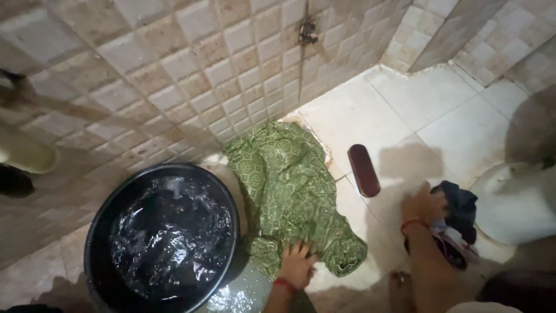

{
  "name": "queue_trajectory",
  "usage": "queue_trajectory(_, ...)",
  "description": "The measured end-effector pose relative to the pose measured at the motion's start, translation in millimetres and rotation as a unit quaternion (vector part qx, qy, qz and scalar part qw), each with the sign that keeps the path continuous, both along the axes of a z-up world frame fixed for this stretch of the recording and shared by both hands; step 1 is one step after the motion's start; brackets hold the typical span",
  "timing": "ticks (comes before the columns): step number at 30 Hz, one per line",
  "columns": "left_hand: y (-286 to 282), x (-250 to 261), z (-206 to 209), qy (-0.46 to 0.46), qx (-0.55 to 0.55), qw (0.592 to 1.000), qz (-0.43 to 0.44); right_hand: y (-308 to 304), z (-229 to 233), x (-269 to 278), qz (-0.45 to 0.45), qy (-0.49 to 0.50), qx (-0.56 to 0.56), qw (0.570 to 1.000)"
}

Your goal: The person washes a green patterned cloth by hand in a bathroom. They scrub the cloth with a blue sponge and a brown brush, repeatedly dipping it into a black basin of water and wringing it out on the tiled floor.

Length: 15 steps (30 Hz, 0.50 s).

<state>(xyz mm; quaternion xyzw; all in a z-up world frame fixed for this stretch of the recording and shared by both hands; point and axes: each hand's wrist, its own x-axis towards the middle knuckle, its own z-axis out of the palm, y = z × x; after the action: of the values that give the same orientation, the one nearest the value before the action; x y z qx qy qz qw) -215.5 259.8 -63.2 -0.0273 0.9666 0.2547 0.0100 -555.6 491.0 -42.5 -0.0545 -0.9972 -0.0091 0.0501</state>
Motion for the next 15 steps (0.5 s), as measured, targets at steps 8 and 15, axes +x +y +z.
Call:
queue_trajectory(8,-5.2,55.0,28.6,-0.028,0.006,0.999,0.026,44.3,-11.6,-8.2,0.052,-0.112,0.028,0.992)
queue_trajectory(15,18.5,64.0,-7.0,0.002,-0.065,0.998,-0.017,-57.7,-8.5,20.6,0.32,-0.019,-0.21,0.924)
